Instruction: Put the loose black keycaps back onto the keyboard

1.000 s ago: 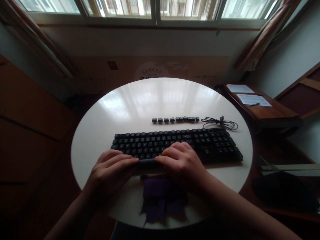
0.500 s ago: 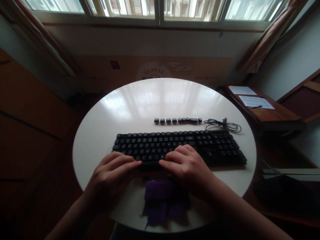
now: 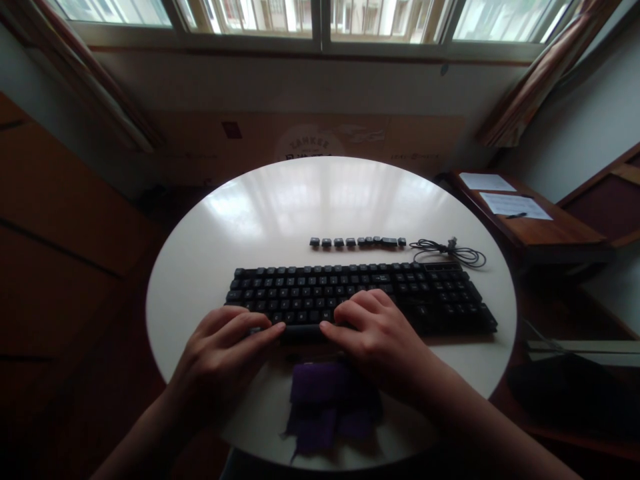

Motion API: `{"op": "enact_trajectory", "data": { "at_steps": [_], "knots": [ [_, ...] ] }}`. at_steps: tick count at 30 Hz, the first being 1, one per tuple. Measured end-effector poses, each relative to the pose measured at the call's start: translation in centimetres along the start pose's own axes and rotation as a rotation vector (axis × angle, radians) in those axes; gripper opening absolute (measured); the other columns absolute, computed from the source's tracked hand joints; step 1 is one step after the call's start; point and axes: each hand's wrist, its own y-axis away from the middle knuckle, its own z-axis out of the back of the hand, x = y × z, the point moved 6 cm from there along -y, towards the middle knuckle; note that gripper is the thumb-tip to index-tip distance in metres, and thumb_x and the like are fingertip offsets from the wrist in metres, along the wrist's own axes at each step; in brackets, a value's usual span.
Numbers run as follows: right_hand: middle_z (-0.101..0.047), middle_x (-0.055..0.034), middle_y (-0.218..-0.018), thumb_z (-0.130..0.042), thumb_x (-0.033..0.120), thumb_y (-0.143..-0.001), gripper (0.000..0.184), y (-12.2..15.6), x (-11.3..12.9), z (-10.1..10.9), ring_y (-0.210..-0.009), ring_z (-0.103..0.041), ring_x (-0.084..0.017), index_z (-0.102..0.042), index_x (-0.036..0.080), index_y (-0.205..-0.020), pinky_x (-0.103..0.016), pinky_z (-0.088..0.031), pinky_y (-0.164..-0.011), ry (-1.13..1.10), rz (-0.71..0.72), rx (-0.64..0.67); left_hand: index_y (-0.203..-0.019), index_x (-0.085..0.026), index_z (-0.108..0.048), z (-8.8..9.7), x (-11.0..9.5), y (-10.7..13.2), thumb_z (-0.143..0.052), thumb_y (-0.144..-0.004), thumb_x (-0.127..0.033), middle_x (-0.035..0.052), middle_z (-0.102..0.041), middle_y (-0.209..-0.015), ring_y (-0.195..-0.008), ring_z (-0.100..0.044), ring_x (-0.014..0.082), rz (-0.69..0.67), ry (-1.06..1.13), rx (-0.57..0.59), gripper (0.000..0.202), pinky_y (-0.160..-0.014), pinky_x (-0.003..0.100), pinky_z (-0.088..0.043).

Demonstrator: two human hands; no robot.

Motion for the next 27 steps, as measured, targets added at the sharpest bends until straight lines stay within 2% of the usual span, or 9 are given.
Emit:
{"op": "enact_trajectory", "data": {
  "at_steps": [9, 13, 16, 18, 23, 27],
  "knots": [
    [-0.065, -0.0052, -0.099, -0.064, 0.032, -0.096, 0.018, -0.2, 0.3, -0.2, -0.092, -0.051, -0.016, -0.075, 0.022, -0.107, -0.034, -0.038, -0.089, 0.018, -0.026, 0.030, -0.098, -0.023, -0.078, 0.1, -0.4, -0.2, -0.070, -0.091, -0.022, 0.0060, -0.070, -0.095, -0.089, -0.061, 0.0220, 0.013, -0.067, 0.001, 0.011, -0.082, 0.037, -0.051],
    [-0.063, -0.0060, -0.094, -0.062, 0.025, -0.096, 0.018, -0.1, -0.1, 0.6, -0.088, -0.051, -0.015, -0.075, 0.019, -0.107, -0.032, -0.040, -0.084, -0.045, -0.050, -0.091, -0.106, -0.020, -0.075, 0.5, -0.4, 0.0, -0.070, -0.090, -0.020, 0.0083, -0.069, -0.099, -0.088, -0.060, 0.0225, 0.003, -0.035, -0.054, 0.017, -0.082, 0.039, -0.051],
    [-0.062, -0.0060, -0.090, -0.061, 0.020, -0.096, 0.017, -0.1, -0.9, 1.5, -0.085, -0.051, -0.013, -0.075, 0.017, -0.105, -0.030, -0.042, -0.081, -0.066, -0.099, -0.184, -0.103, -0.021, -0.076, 0.1, -0.1, 0.3, -0.069, -0.091, -0.019, 0.0094, -0.069, -0.105, -0.095, -0.060, 0.0256, 0.035, -0.048, -0.020, 0.015, -0.085, 0.042, -0.051],
    [-0.063, -0.0058, -0.090, -0.061, 0.020, -0.095, 0.017, -0.4, -1.4, 2.0, -0.086, -0.052, -0.013, -0.075, 0.017, -0.104, -0.030, -0.044, -0.081, -0.046, -0.115, -0.178, -0.100, -0.022, -0.076, -0.1, 0.1, 0.3, -0.068, -0.092, -0.020, 0.0095, -0.069, -0.108, -0.099, -0.060, 0.0272, 0.056, -0.043, 0.002, 0.012, -0.086, 0.043, -0.051],
    [-0.068, -0.0044, -0.099, -0.062, 0.023, -0.096, 0.018, -3.7, -4.0, 2.4, -0.095, -0.056, -0.015, -0.076, 0.021, -0.106, -0.033, -0.045, -0.090, 0.073, -0.129, -0.039, -0.103, -0.023, -0.076, 0.0, -0.2, 0.1, -0.066, -0.093, -0.020, 0.0094, -0.070, -0.113, -0.102, -0.059, 0.0264, 0.032, -0.011, -0.017, 0.014, -0.088, 0.043, -0.050],
    [-0.071, -0.0030, -0.100, -0.067, 0.020, -0.090, 0.016, -8.2, -8.1, 0.8, -0.095, -0.058, -0.017, -0.079, 0.024, -0.098, -0.033, -0.044, -0.088, 0.076, -0.206, 0.036, -0.102, -0.023, -0.076, 0.0, -0.2, 0.1, -0.065, -0.094, -0.019, 0.0092, -0.070, -0.117, -0.107, -0.059, 0.0270, 0.036, 0.005, -0.016, 0.014, -0.090, 0.043, -0.050]
  ]
}}
